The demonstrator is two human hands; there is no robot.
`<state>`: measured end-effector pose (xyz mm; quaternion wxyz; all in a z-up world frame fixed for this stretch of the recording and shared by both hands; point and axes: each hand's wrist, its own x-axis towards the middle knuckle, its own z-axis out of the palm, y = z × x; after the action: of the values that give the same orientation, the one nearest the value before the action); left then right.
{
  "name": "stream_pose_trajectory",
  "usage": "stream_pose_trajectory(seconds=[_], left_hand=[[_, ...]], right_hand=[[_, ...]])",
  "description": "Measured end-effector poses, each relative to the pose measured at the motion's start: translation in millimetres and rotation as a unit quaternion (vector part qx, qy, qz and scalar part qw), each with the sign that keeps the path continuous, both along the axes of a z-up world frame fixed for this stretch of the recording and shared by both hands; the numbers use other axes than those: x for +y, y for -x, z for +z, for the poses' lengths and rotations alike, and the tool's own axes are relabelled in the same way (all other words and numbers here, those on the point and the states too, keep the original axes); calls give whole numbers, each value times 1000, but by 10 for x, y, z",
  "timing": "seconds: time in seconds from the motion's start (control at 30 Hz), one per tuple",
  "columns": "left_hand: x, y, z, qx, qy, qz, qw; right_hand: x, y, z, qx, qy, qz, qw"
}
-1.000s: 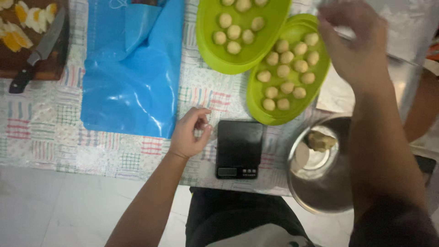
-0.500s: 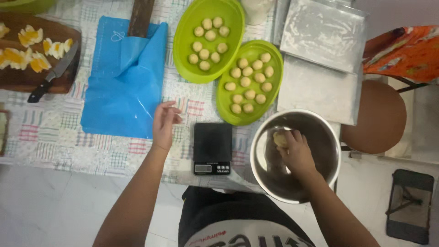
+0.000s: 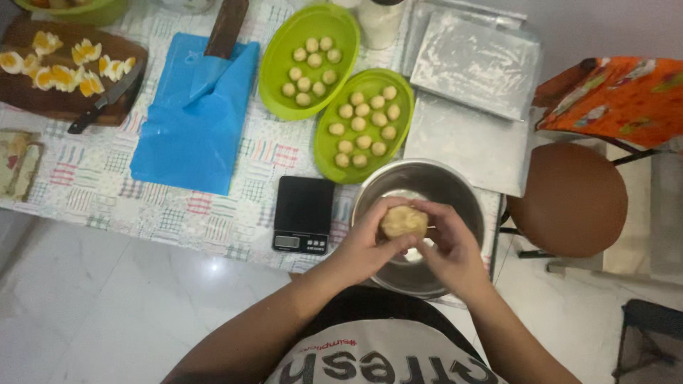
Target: The person portions dough into small, uniform balls using a digital scale for precision. They weigh each piece, roll it into a sphere between their palms, and place it into green trays. The process is repeated continuously with dough from a metal bowl.
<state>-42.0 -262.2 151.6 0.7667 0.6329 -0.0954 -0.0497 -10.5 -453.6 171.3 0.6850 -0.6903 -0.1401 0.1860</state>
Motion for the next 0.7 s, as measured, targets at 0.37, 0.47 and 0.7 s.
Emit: stream_pose_trajectory(seconds=[0.37,0.47,0.7], left_hand=[[-135,259,-7,115,91,-54,988],[-132,357,-115,163,28,-33,986],[43,670,-428,269,204,-37,941]], right_hand=[[-207,198,-17,-244,131,33,960],[-255,199,-98,-211,121,55,969],[-383,118,-363,85,-72,92,990]])
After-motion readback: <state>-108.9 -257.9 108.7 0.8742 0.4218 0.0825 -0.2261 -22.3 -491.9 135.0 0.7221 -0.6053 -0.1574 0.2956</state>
